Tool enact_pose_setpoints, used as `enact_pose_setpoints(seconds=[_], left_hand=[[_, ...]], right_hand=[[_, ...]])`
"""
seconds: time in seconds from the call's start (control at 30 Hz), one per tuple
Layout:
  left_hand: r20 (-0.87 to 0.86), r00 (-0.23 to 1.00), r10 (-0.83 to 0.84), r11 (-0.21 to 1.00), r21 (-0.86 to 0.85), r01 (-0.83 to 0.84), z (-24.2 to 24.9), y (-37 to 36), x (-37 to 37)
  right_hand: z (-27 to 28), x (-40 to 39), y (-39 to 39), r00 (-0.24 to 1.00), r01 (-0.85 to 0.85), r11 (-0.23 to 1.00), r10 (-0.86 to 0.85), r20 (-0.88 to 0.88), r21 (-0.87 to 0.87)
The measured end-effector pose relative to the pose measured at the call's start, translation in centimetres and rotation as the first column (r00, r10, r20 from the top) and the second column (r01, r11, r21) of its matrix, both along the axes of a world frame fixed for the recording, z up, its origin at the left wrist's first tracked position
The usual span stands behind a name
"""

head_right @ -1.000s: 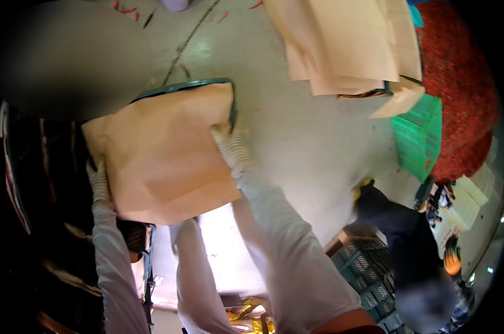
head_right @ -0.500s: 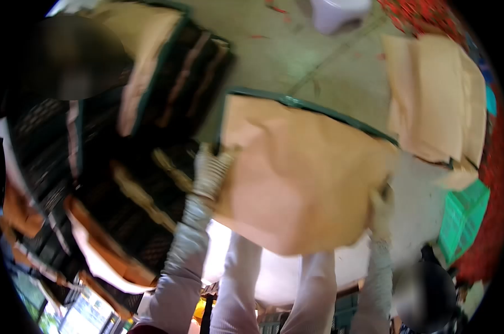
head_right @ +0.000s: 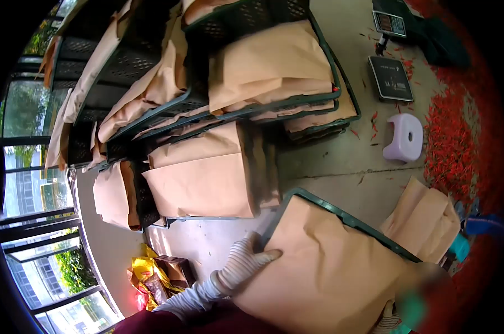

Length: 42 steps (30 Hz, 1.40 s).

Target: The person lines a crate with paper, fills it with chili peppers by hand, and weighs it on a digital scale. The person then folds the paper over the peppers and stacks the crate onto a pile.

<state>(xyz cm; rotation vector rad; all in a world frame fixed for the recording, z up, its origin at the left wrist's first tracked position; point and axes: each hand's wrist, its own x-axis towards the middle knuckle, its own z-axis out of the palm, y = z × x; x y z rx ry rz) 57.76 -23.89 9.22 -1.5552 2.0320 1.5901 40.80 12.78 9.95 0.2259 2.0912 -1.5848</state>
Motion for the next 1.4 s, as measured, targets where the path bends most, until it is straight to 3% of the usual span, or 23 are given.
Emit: enact_pose_setpoints(seconds=[0.1,0.13,0.2,0.27,0.33,0.4,0.47,0.53,0.63,0.7,0.73,0.8,1.03,1.13,1.23,1.3,1.4], left_hand=[[0.021,0.978,0.206,0.978,-0.026,-0.205,4.8,-3.5,5.0],[-0.075,0.934,0.35,0.937,0.015,-0.35,5.7,-4.7,6.6],[-0.21,0.869,0.448,0.886,-0.023,-0.463,5.3,-7.7,11.2],[-0.244,0.806,0.539,0.82,-0.067,-0.569,7.0,-11.1,14.3],[-0.305,0.783,0.542,0.78,-0.165,-0.604,4.8,-15.6,19.2],[-0.4,0.691,0.602,0.724,-0.09,-0.684,5.2,-19.9,21.2],[-0.366,0.716,0.594,0.728,-0.135,-0.673,2.8,-25.1,24.6],[-0.34,0.722,0.603,0.715,-0.171,-0.678,0.3,-30.1,26.4],[-0.297,0.747,0.595,0.744,-0.149,-0.652,-1.5,-35.1,26.4],[-0.194,0.8,0.567,0.756,-0.262,-0.6,-8.5,-39.2,28.4],[-0.136,0.823,0.552,0.764,-0.312,-0.564,-10.7,-40.3,29.0],[-0.093,0.839,0.536,0.777,-0.334,-0.533,-12.0,-40.4,29.7],[-0.183,0.848,0.498,0.81,-0.252,-0.53,-10.0,-40.2,28.6],[-0.152,0.864,0.48,0.837,-0.214,-0.503,-10.1,-40.9,28.9],[-0.121,0.863,0.49,0.826,-0.254,-0.504,-7.2,-40.3,28.1],[-0.107,0.866,0.489,0.811,-0.31,-0.497,-5.7,-39.4,28.5],[-0.149,0.808,0.57,0.775,-0.229,-0.589,-4.2,-36.5,29.3]], right_hand=[[1.1,-0.9,-6.0,0.993,-0.119,0.992,0.118,-0.012,-0.044],[2.2,-1.0,-9.2,0.991,-0.135,0.99,0.134,-0.018,-0.051],[1.2,-0.8,-13.6,0.957,-0.265,0.963,0.268,-0.107,0.043],[2.3,0.5,-19.9,0.945,-0.328,0.944,0.327,0.012,0.035],[0.3,2.3,-25.1,0.911,-0.358,0.921,0.381,-0.161,0.153],[-1.4,3.7,-30.6,0.842,-0.481,0.877,0.466,-0.27,0.015],[2.9,6.2,-37.3,0.881,-0.473,0.879,0.469,-0.071,-0.067],[-1.5,6.6,-41.7,0.855,-0.514,0.852,0.498,-0.144,-0.102],[-6.0,7.9,-47.1,0.847,-0.524,0.851,0.521,-0.111,-0.006],[-8.7,8.7,-48.4,0.795,-0.588,0.802,0.598,-0.107,0.106],[-11.0,9.3,-48.6,0.771,-0.536,0.795,0.598,-0.219,0.285],[-10.9,9.0,-48.9,0.835,-0.539,0.834,0.548,-0.054,0.115],[-9.6,9.1,-49.4,0.777,-0.535,0.758,0.615,-0.135,0.374],[-10.8,9.1,-49.8,0.837,-0.473,0.844,0.52,-0.169,0.253],[-7.2,8.6,-50.1,0.792,-0.559,0.798,0.594,-0.141,0.223],[-4.8,8.6,-49.8,0.819,-0.527,0.83,0.554,-0.152,0.183],[-5.4,8.1,-48.6,0.807,-0.54,0.821,0.568,-0.163,0.188]])
